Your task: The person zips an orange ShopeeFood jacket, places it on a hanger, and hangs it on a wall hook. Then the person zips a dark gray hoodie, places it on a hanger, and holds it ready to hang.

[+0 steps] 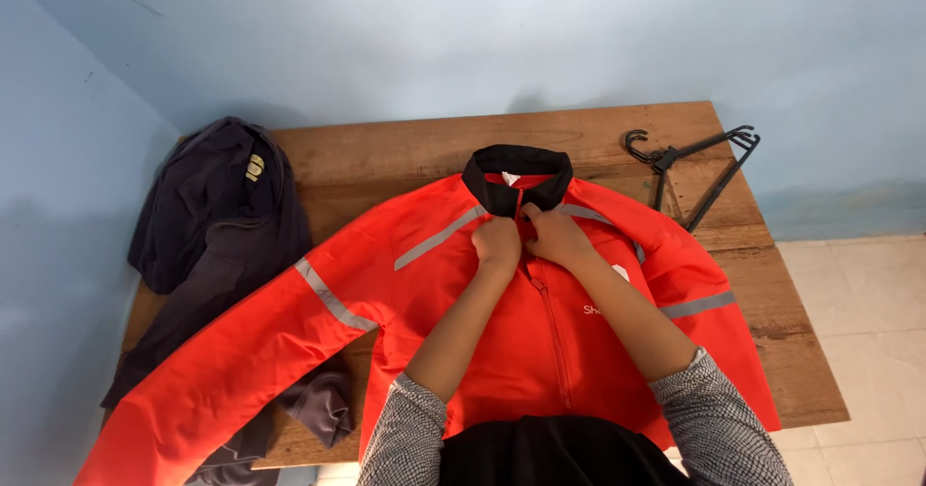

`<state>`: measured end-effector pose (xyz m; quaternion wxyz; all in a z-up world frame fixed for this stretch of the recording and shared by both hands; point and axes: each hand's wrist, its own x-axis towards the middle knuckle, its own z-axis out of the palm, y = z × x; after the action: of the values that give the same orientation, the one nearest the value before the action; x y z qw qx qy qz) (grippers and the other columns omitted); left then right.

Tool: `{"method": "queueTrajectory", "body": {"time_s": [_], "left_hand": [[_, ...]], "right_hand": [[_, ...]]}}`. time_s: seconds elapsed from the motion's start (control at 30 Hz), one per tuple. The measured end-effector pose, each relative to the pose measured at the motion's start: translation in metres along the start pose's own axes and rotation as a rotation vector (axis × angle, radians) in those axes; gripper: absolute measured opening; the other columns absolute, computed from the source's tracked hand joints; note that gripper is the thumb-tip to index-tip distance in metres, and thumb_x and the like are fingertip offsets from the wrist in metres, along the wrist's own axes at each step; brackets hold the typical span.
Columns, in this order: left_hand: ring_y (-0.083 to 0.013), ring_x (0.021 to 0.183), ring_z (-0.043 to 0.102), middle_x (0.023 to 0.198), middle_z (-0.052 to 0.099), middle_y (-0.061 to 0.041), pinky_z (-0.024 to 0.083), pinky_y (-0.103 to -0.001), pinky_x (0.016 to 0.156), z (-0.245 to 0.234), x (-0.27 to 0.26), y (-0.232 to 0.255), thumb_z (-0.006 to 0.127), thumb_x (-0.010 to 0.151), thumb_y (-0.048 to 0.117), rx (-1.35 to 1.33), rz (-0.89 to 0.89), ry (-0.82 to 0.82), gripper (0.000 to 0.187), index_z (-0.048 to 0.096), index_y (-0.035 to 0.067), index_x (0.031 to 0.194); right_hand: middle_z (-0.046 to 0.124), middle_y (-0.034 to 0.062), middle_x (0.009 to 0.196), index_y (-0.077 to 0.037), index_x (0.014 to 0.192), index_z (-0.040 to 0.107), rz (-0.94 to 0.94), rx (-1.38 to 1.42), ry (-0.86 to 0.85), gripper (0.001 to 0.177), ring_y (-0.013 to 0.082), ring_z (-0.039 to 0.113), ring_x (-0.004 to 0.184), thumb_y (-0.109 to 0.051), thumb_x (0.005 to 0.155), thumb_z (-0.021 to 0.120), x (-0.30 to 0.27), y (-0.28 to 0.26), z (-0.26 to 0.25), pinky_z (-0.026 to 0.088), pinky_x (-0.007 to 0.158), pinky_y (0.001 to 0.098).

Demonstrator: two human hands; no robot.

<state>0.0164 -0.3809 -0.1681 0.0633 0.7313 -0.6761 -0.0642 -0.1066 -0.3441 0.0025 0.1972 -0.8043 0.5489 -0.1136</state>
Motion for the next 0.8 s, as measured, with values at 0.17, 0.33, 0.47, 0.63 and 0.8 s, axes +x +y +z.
{"method": "queueTrajectory", "body": {"time_s": [0.17,0.33,0.47,0.63,0.8], "left_hand": [[-0.0383,0.082,0.070,0.086,0.071,-0.019,0.054,-0.048,0.069,-0.091,-0.030,-0.020,0.071,0.086,0.026,-0.480,-0.017,0.112,0.021,0.071,0.005,0.084],[-0.0376,0.070,0.052,0.078,0.052,-0.024,0.047,-0.044,0.068,-0.107,-0.052,-0.040,0.064,0.090,0.013,-1.057,0.151,0.377,0.023,0.051,-0.004,0.084],[-0.0290,0.071,0.045,0.080,0.047,-0.019,0.046,-0.040,0.070,-0.107,-0.072,-0.041,0.055,0.095,0.009,-1.157,0.187,0.474,0.016,0.048,-0.003,0.088],[-0.0257,0.069,0.044,0.077,0.046,-0.017,0.043,-0.038,0.067,-0.106,-0.080,-0.038,0.053,0.096,0.009,-1.145,0.160,0.497,0.018,0.045,-0.002,0.086],[-0.0268,0.070,0.043,0.078,0.046,-0.016,0.044,-0.038,0.068,-0.112,-0.082,-0.034,0.055,0.097,0.010,-1.131,0.168,0.486,0.019,0.045,-0.002,0.086]], "right_hand": [[0.073,0.0188,0.095,-0.011,0.111,0.069,-0.205,-0.005,0.171,0.038,0.0395,0.070,0.090,-0.010,0.073,0.077,-0.002,0.037,-0.006,0.056,0.081,0.0477],[0.074,0.0141,0.105,-0.014,0.108,0.076,-0.194,-0.145,0.152,0.028,0.0323,0.070,0.094,-0.011,0.080,0.076,-0.016,0.053,-0.043,0.057,0.089,0.0421],[0.065,0.0096,0.130,-0.021,0.113,0.078,-0.509,-0.157,0.125,0.040,0.0310,0.065,0.111,-0.003,0.078,0.069,-0.027,0.025,-0.041,0.054,0.092,0.0432],[0.056,0.0072,0.145,-0.016,0.100,0.076,-0.568,-0.265,-0.064,0.025,0.0327,0.056,0.124,-0.009,0.077,0.070,-0.025,0.017,-0.016,0.047,0.101,0.0437],[0.061,0.0032,0.131,-0.019,0.108,0.073,-0.456,-0.592,-0.039,0.032,0.0265,0.060,0.115,-0.010,0.078,0.066,-0.018,0.033,-0.035,0.049,0.092,0.0442]]}}
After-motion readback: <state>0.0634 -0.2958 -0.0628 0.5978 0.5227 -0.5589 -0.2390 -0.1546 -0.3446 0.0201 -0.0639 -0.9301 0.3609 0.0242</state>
